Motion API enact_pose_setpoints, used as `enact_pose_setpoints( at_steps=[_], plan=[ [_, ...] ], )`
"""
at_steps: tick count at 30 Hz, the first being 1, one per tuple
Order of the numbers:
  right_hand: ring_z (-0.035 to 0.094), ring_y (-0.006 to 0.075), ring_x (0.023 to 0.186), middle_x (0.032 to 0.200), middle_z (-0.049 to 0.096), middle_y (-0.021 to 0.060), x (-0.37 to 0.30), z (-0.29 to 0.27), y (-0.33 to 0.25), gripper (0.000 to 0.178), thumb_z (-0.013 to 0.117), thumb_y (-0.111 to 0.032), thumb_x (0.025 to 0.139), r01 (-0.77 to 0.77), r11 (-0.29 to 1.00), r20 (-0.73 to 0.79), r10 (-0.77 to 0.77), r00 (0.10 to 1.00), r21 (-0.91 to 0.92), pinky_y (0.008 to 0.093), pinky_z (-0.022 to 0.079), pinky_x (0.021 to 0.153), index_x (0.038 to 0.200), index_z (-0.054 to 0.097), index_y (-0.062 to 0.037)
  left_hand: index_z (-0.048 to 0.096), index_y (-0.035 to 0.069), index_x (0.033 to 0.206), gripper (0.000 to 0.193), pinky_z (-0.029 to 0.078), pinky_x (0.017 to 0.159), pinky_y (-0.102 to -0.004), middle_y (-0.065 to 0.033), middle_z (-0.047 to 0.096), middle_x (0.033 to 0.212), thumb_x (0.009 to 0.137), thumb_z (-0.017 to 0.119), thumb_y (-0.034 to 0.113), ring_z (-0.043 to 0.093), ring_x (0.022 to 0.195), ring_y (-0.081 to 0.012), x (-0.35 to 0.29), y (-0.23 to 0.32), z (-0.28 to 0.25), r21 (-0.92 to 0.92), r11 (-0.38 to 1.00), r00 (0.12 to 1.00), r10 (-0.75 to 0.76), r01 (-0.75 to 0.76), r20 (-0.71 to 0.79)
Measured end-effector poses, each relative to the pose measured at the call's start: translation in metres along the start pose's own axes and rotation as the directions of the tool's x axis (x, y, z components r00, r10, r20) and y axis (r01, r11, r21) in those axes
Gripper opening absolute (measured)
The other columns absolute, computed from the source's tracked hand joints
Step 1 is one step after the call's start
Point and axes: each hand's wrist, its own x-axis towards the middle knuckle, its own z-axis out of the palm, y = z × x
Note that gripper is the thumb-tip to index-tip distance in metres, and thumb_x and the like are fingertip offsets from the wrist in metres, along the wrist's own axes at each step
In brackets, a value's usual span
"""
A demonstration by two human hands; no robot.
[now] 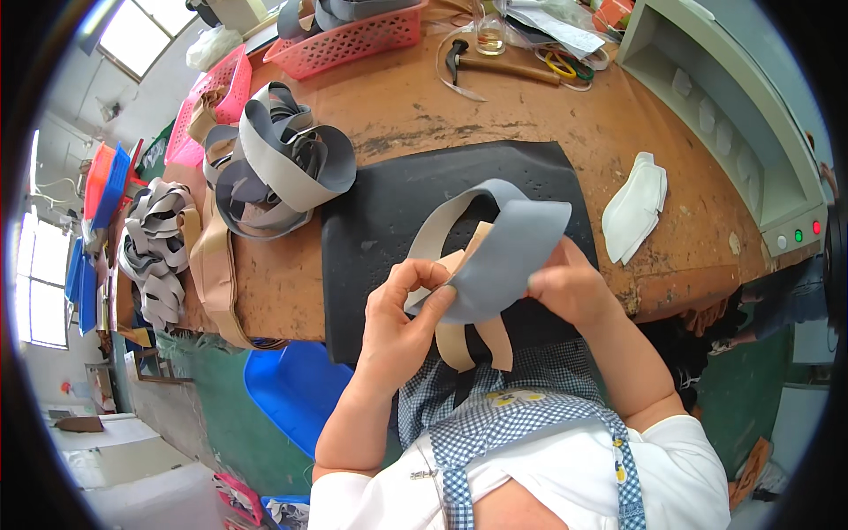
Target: Aligning and sticking reinforcement strips and components onto shoe upper parts at a factory workbench.
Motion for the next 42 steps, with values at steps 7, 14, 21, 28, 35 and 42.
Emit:
enact_pose_setpoints(
  at_steps=[7, 14, 21, 28, 35, 42],
  plan=[
    [0.069, 0.0165, 0.097, 0.105, 0.070, 0.0067, 0.012, -0.001, -0.001, 0.035, 0.078, -0.006, 0.084, 0.083, 0.971, -0.220, -0.134, 0.966, -0.224, 0.0320, 0.058, 0.082, 0.116, 0.065, -0.0019, 0.070, -0.002, 0.104, 0.017, 0.047, 0.091, -0.0333, -0.0104, 0.068, 0.096, 0.087, 0.067, -0.001, 0.059, 0.099, -0.0211, -0.004, -0.002, 0.002, 0.093, 0.996, 1.000, 0.017, -0.018, 0.021],
    [0.070, 0.0134, 0.088, 0.098, 0.071, 0.0037, 0.016, 0.003, 0.003, 0.026, 0.077, -0.001, 0.084, 0.123, 0.963, -0.262, -0.187, 0.947, -0.241, 0.0283, 0.058, 0.079, 0.108, 0.067, -0.0026, 0.072, 0.000, 0.109, 0.023, 0.044, 0.096, -0.0365, -0.0103, 0.067, 0.095, 0.086, 0.067, -0.001, 0.057, 0.104, -0.0233, -0.001, -0.004, -0.002, 0.039, 0.998, 0.997, 0.046, -0.049, 0.069],
    [0.069, 0.0126, 0.087, 0.097, 0.072, 0.0031, 0.020, 0.008, 0.010, 0.024, 0.078, 0.000, 0.083, 0.207, 0.920, -0.269, -0.303, 0.914, -0.334, 0.0279, 0.057, 0.079, 0.106, 0.069, -0.0026, 0.074, 0.002, 0.110, 0.025, 0.047, 0.093, -0.0355, -0.0100, 0.069, 0.094, 0.085, 0.072, 0.003, 0.057, 0.107, -0.0220, -0.001, -0.003, -0.001, 0.058, 0.992, 0.992, 0.106, -0.110, 0.063],
    [0.069, 0.0130, 0.087, 0.096, 0.072, 0.0033, 0.019, 0.019, 0.023, 0.024, 0.078, 0.000, 0.083, 0.176, 0.881, -0.303, -0.329, 0.894, -0.439, 0.0300, 0.056, 0.082, 0.105, 0.069, -0.0025, 0.075, 0.000, 0.099, 0.019, 0.050, 0.078, -0.0281, -0.0084, 0.072, 0.097, 0.084, 0.077, 0.012, 0.064, 0.083, -0.0147, -0.004, 0.002, 0.008, 0.067, 0.989, 0.990, -0.131, 0.133, -0.044],
    [0.070, 0.0127, 0.087, 0.096, 0.072, 0.0035, 0.019, 0.016, 0.017, 0.022, 0.077, -0.003, 0.085, 0.098, 0.964, -0.319, -0.176, 0.931, -0.245, 0.0287, 0.058, 0.076, 0.106, 0.069, -0.0034, 0.075, -0.001, 0.097, 0.014, 0.047, 0.077, -0.0270, -0.0065, 0.070, 0.090, 0.085, 0.075, 0.008, 0.062, 0.084, -0.0137, -0.004, -0.003, 0.004, 0.024, 0.995, 0.995, -0.100, 0.100, 0.000],
    [0.070, 0.0133, 0.087, 0.097, 0.072, 0.0045, 0.017, 0.008, 0.014, 0.023, 0.077, -0.003, 0.086, 0.064, 0.991, -0.311, -0.097, 0.945, -0.115, 0.0298, 0.059, 0.078, 0.107, 0.069, -0.0037, 0.075, 0.002, 0.099, 0.015, 0.050, 0.083, -0.0354, -0.0143, 0.070, 0.102, 0.086, 0.074, 0.010, 0.063, 0.103, -0.0268, -0.017, -0.009, 0.007, 0.232, 0.972, 0.998, 0.046, -0.032, -0.052]
  ],
)
